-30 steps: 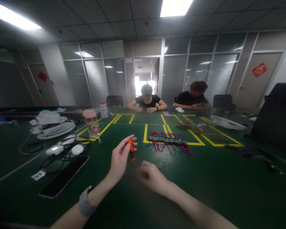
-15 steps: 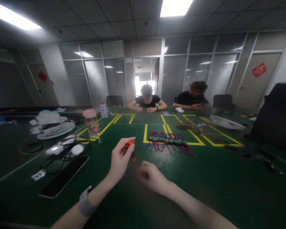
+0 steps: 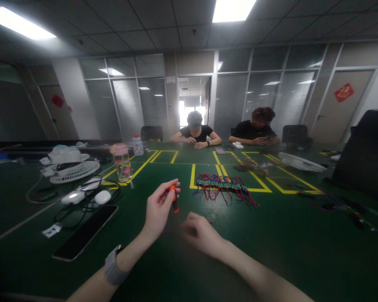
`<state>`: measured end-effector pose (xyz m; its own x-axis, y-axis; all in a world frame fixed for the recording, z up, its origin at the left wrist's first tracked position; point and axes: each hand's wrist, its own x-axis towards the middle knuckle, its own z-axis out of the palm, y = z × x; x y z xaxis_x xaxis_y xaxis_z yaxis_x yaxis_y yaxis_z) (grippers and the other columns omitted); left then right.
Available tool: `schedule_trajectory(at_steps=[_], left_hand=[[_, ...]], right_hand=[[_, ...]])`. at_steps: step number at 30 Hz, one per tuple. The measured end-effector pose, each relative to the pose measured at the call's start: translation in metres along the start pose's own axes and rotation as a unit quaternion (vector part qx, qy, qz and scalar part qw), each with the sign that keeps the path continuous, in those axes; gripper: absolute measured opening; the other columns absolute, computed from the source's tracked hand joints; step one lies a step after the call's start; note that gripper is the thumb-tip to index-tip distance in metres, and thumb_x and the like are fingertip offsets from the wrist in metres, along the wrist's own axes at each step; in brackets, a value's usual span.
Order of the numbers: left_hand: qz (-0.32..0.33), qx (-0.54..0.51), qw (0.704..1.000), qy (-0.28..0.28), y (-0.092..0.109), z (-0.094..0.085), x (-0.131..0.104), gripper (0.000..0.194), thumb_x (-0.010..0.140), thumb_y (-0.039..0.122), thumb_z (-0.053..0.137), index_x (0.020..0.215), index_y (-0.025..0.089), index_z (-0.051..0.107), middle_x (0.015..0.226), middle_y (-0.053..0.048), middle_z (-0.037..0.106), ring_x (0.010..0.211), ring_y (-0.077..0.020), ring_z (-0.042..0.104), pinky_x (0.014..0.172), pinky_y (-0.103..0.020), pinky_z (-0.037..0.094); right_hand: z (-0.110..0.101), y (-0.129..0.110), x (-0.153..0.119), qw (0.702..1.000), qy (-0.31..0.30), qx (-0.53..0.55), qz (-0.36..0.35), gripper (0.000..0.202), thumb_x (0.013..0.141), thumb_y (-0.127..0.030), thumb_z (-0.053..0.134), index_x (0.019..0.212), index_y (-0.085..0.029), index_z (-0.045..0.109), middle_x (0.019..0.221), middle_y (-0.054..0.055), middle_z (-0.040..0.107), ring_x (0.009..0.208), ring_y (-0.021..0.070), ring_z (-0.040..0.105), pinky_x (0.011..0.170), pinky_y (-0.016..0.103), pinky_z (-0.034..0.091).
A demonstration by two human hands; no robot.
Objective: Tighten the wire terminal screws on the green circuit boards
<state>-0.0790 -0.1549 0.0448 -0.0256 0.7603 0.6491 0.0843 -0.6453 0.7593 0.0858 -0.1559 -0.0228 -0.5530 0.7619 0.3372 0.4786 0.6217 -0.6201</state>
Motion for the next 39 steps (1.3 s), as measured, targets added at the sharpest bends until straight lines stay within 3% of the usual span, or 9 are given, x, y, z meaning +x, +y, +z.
schedule_trajectory(at_steps=[3,5,8,10,16,23,30,35,39], left_hand=[[0.049,0.082,0.995,0.022,0.0028,-0.001,0.0004,0.017,0.082,0.026,0.066,0.097,0.022,0.073,0.093,-0.004,0.059,0.086,-0.0174,0.061,0.078,-0.029,0.051],[0.056,0.097,0.993,0.025,0.0028,-0.0018,0.0006,0.018,0.084,0.025,0.064,0.099,0.025,0.074,0.097,-0.004,0.057,0.091,-0.0174,0.06,0.083,-0.03,0.05],[0.037,0.049,0.998,-0.001,0.0009,-0.002,0.0008,0.029,0.093,0.023,0.048,0.112,0.025,0.069,0.111,-0.006,0.06,0.104,-0.0192,0.06,0.09,-0.032,0.049],[0.013,0.008,1.0,-0.023,-0.0002,-0.0013,0.0008,0.031,0.095,0.024,0.044,0.118,0.023,0.065,0.113,-0.008,0.063,0.101,-0.0195,0.063,0.087,-0.033,0.051],[0.007,0.014,0.999,-0.035,-0.0003,0.0001,0.0004,0.023,0.092,0.027,0.054,0.109,0.021,0.068,0.103,-0.008,0.067,0.091,-0.0193,0.067,0.075,-0.028,0.054],[-0.003,-0.015,0.999,-0.031,-0.0022,-0.0003,0.0005,0.028,0.095,0.027,0.046,0.114,0.021,0.067,0.113,-0.008,0.067,0.095,-0.0194,0.067,0.079,-0.029,0.055],[0.027,0.038,0.999,-0.028,0.0001,-0.0022,0.0003,0.021,0.09,0.023,0.055,0.104,0.021,0.07,0.098,-0.006,0.067,0.091,-0.0183,0.065,0.078,-0.028,0.052],[0.016,-0.005,0.999,-0.047,0.0037,-0.0027,0.0016,0.03,0.094,0.022,0.045,0.115,0.022,0.067,0.114,-0.008,0.064,0.098,-0.0191,0.064,0.085,-0.031,0.051],[0.015,0.011,0.998,-0.058,0.0045,-0.0031,0.0024,0.024,0.091,0.023,0.053,0.109,0.02,0.069,0.1,-0.007,0.064,0.089,-0.0183,0.064,0.078,-0.03,0.052]], right_hand=[[-0.0004,-0.0016,0.0004,1.0,0.0,-0.008,0.002,0.018,0.078,-0.005,0.064,0.088,-0.017,0.072,0.087,0.003,0.061,0.078,0.0164,0.058,0.07,0.025,0.045],[-0.0006,-0.0025,0.0004,1.0,0.001,-0.008,0.002,0.018,0.078,-0.004,0.064,0.088,-0.017,0.072,0.087,0.003,0.061,0.078,0.0163,0.058,0.07,0.025,0.045],[-0.0006,-0.0028,0.0002,1.0,0.0,-0.003,0.001,0.019,0.079,-0.005,0.064,0.09,-0.017,0.072,0.088,0.003,0.061,0.078,0.0162,0.058,0.07,0.025,0.046],[-0.0006,-0.0026,0.0,1.0,-0.003,-0.002,0.004,0.019,0.08,-0.006,0.064,0.091,-0.017,0.072,0.089,0.003,0.061,0.078,0.0161,0.057,0.07,0.024,0.046],[-0.0018,-0.0045,0.0,1.0,-0.006,-0.002,0.012,0.019,0.079,-0.006,0.064,0.091,-0.017,0.073,0.09,0.003,0.061,0.078,0.0164,0.058,0.071,0.025,0.047],[-0.0016,-0.0056,0.0002,1.0,-0.002,0.001,0.01,0.02,0.079,-0.004,0.064,0.092,-0.016,0.073,0.09,0.003,0.062,0.077,0.0163,0.058,0.07,0.025,0.046],[-0.0003,-0.0046,0.0014,1.0,0.001,-0.008,0.012,0.02,0.077,-0.002,0.064,0.088,-0.016,0.073,0.088,0.004,0.062,0.077,0.0162,0.058,0.069,0.024,0.046],[-0.0007,-0.0047,0.0011,1.0,0.003,0.0,0.011,0.021,0.077,-0.001,0.063,0.088,-0.016,0.073,0.089,0.003,0.061,0.077,0.0158,0.058,0.068,0.023,0.045],[-0.0003,-0.004,0.001,1.0,0.002,0.0,0.014,0.021,0.077,-0.002,0.063,0.088,-0.016,0.073,0.089,0.003,0.061,0.079,0.016,0.058,0.07,0.023,0.045]])
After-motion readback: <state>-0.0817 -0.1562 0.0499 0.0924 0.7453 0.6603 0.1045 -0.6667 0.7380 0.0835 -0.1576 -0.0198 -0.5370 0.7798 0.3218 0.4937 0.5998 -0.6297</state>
